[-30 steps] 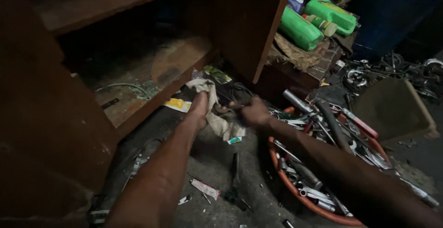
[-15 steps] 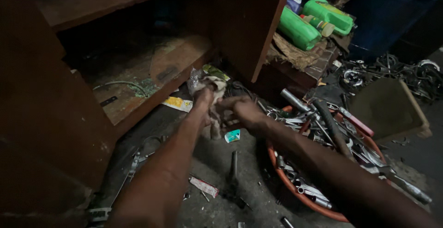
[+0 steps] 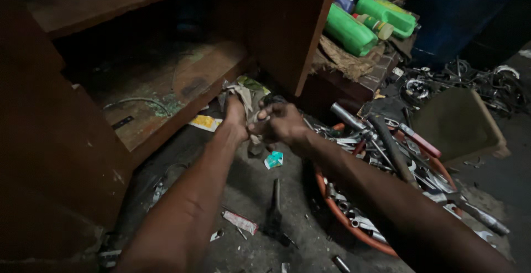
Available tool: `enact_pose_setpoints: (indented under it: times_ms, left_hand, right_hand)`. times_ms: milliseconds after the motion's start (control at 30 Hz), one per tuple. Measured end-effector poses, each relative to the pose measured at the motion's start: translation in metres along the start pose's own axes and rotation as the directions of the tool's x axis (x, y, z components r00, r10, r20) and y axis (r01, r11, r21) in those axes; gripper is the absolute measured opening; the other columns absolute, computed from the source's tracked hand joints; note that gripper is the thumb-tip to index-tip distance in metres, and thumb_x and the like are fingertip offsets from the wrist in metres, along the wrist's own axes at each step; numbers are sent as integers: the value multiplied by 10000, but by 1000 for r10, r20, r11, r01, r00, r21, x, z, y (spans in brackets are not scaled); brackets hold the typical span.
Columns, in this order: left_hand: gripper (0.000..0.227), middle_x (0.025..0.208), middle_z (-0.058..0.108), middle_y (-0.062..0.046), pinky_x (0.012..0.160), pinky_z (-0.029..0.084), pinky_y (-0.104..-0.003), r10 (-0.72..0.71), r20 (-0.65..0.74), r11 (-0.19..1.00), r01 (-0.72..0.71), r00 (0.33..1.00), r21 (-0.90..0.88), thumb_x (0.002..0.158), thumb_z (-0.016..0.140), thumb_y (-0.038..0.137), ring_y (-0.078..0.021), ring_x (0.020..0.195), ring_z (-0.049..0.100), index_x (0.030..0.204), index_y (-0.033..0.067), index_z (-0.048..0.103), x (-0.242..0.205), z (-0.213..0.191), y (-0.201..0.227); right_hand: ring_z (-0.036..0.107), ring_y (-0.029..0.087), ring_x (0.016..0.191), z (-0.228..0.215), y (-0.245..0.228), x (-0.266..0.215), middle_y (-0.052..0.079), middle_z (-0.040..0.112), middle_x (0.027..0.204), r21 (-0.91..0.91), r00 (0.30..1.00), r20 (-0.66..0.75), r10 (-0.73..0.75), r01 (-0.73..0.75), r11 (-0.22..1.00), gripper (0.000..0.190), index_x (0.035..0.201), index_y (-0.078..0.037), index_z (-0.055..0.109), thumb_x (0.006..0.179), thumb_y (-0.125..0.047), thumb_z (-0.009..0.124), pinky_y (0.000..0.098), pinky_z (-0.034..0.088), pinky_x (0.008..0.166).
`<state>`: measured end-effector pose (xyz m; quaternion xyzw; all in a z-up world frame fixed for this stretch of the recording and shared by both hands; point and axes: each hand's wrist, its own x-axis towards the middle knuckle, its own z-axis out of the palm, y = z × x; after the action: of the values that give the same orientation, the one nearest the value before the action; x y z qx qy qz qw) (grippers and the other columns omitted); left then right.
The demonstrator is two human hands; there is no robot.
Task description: The person sits on the floor and wipes various metal tools, including wrenches and sockets, with a cloth. They pick up each tool from a pile, clean it, and place it back down.
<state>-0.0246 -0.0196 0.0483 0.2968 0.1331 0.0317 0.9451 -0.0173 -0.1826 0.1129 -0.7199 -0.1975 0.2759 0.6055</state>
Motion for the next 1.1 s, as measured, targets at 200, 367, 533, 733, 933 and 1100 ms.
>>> enact_pose_setpoints:
  times_ms: [200,367,533,733,933,1100]
  left_hand:
    - [614,678,561,-80,460,418,-412,52,117,988,-34,992,-148,1032,230,560,-272,568,523,816,105,580,-20,40,7]
    - [654,512,355,-33,430,347,-372,47,-97,929,-79,994,-362,946,199,699,-209,478,389,644,141,356,-7,48,8]
    - [532,551,390,-30,448,361,-346,123,60,919,-91,991,-383,1028,265,525,-200,488,385,701,137,423,7,28,-2]
    - [380,782,638,-62,656,561,-437,195,4,927,-183,981,-326,1048,410,381,-239,670,612,899,125,647,28,11,-9]
    - [356,1046,733,-98,903,580,-438,219,-210,943,-262,953,-204,979,447,326,-277,964,697,1059,107,716,74,-9,-25]
    - [427,1098,721,-81,896,549,-415,381,-344,856,-468,858,-220,996,480,446,-264,998,671,1105,113,723,103,-17,-35]
  right_hand:
    - [715,179,728,-25,10,-1,119,767,901,51,981,-103,-162,168,985,125,954,24,712,847,15,776,296,558,589]
    - [724,202,681,-25,3,-8,97,764,871,221,998,-37,-59,66,973,140,955,-24,725,836,-9,653,335,611,591]
    - [619,137,664,-34,16,-7,47,698,862,242,991,-39,128,-115,963,121,1016,-53,706,900,-54,671,294,530,572]
    - [578,182,623,-42,32,13,72,616,828,354,939,-304,159,-44,934,116,1012,-43,644,938,-47,555,350,525,544]
    - [631,174,626,-44,47,34,91,697,803,250,950,-308,-48,129,960,278,1015,-14,701,888,49,461,305,527,545]
    - [599,172,609,-35,40,24,102,710,828,-51,977,-212,36,-48,998,312,1103,-38,748,895,5,521,329,501,540]
